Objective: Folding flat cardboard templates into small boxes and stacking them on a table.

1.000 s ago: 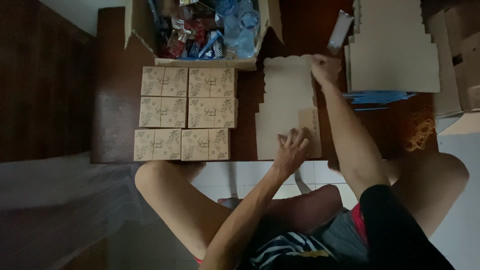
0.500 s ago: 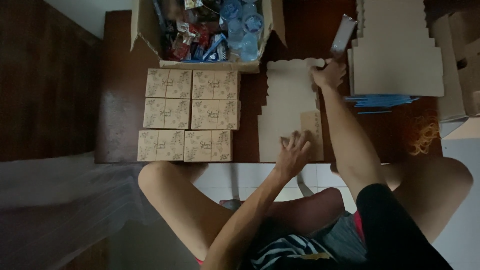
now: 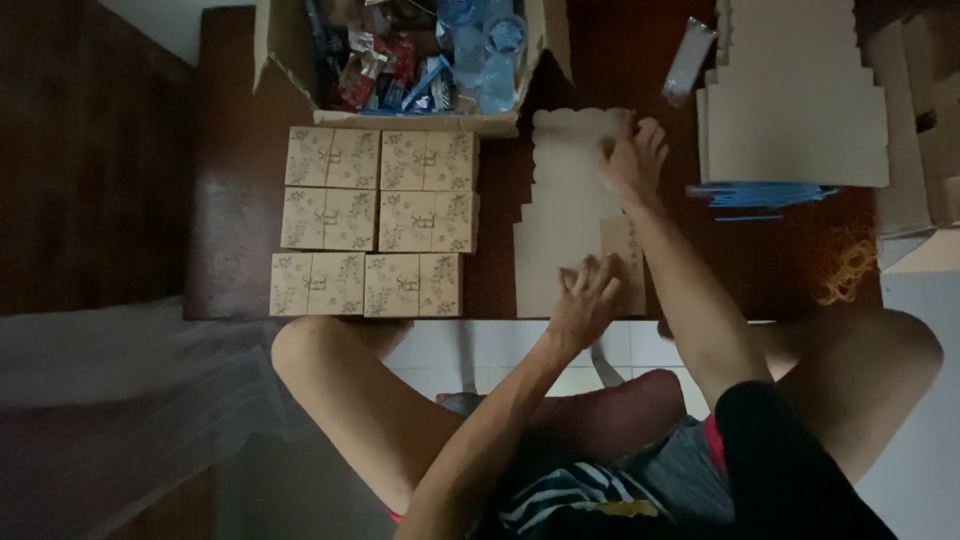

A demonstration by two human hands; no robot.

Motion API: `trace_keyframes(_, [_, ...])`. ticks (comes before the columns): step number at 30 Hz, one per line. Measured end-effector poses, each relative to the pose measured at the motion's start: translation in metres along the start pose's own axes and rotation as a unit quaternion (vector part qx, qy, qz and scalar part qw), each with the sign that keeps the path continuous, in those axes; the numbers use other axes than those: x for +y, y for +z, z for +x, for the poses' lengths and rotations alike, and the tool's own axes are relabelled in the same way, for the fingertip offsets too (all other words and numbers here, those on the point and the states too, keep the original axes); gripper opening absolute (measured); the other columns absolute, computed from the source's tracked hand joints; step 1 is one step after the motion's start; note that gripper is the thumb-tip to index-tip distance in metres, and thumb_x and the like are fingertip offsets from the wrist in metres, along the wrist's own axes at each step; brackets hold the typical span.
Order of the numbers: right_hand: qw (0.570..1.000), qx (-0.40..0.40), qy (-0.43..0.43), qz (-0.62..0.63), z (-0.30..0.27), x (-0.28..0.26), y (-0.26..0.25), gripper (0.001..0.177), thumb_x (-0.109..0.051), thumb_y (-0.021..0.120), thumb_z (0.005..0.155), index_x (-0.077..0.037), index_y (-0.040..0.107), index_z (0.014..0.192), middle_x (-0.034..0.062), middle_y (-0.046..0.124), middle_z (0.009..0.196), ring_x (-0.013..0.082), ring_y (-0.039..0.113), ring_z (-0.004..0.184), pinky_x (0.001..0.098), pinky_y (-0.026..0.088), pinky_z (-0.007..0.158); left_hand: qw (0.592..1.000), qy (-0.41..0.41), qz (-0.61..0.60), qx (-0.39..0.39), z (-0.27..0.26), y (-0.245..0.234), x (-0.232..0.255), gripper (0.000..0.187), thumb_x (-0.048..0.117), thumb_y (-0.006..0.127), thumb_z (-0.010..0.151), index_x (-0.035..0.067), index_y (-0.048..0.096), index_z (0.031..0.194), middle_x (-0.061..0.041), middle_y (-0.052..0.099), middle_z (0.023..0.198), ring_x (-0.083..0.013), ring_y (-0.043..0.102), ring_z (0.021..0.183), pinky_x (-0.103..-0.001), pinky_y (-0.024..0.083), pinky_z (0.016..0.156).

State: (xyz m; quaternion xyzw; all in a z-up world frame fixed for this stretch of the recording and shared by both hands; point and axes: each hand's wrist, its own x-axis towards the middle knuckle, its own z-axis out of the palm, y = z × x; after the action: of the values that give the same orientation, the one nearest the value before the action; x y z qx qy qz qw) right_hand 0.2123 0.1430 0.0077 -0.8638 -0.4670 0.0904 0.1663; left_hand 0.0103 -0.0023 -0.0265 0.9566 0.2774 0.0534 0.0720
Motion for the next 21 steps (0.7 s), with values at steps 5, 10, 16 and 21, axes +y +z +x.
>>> trace_keyframes(5, [0.999, -0.047, 0.012, -0.011, 0.008, -0.007, -0.016, 0.071, -0.053, 0.054, 0.101, -0.005, 0.039, 0.150, 0.0229, 0.036, 0.132, 0.0454, 0.031, 0.130, 0.0599, 0.031, 0.103, 0.999, 0.004, -0.044, 0.016, 0.005, 0.003, 0.000, 0.041, 0.029, 0.077, 0.085, 0.015, 0.055, 0.116, -0.013, 0.035, 0.159, -0.0413, 0.041, 0.144, -0.071, 0.043, 0.106])
trace_keyframes(10, [0.992, -0.114, 0.055, 0.005, 0.017, 0.004, -0.027, 0.079, -0.068, 0.038, 0.104, -0.012, 0.031, 0.160, 0.0303, 0.041, 0.147, 0.0491, 0.031, 0.141, 0.0621, 0.030, 0.107, 0.998, -0.009, -0.031, -0.054, 0.007, 0.016, 0.001, 0.046, 0.032, 0.075, 0.083, 0.021, 0.051, 0.121, -0.007, 0.033, 0.161, -0.0362, 0.034, 0.148, -0.072, 0.035, 0.112])
trace_keyframes(16, [0.990, -0.112, 0.046, 0.067, -0.011, 0.025, -0.043, 0.048, -0.044, 0.047, 0.105, -0.021, 0.058, 0.146, 0.0226, 0.057, 0.133, 0.0455, 0.052, 0.129, 0.0606, 0.044, 0.099, 0.990, 0.005, -0.030, 0.135, 0.004, 0.022, -0.003, 0.032, 0.023, 0.074, 0.081, 0.017, 0.059, 0.109, -0.011, 0.052, 0.146, -0.0393, 0.054, 0.131, -0.070, 0.047, 0.099])
trace_keyframes(21, [0.951, -0.170, 0.110, 0.233, -0.047, 0.037, -0.058, 0.097, -0.084, 0.019, 0.102, -0.007, 0.057, 0.145, 0.0295, 0.042, 0.154, 0.0466, 0.038, 0.143, 0.0607, 0.028, 0.116, 0.990, 0.012, -0.020, 0.141, 0.004, 0.028, -0.002, 0.042, 0.025, 0.080, 0.072, 0.017, 0.061, 0.108, -0.012, 0.050, 0.147, -0.0400, 0.053, 0.129, -0.070, 0.049, 0.094])
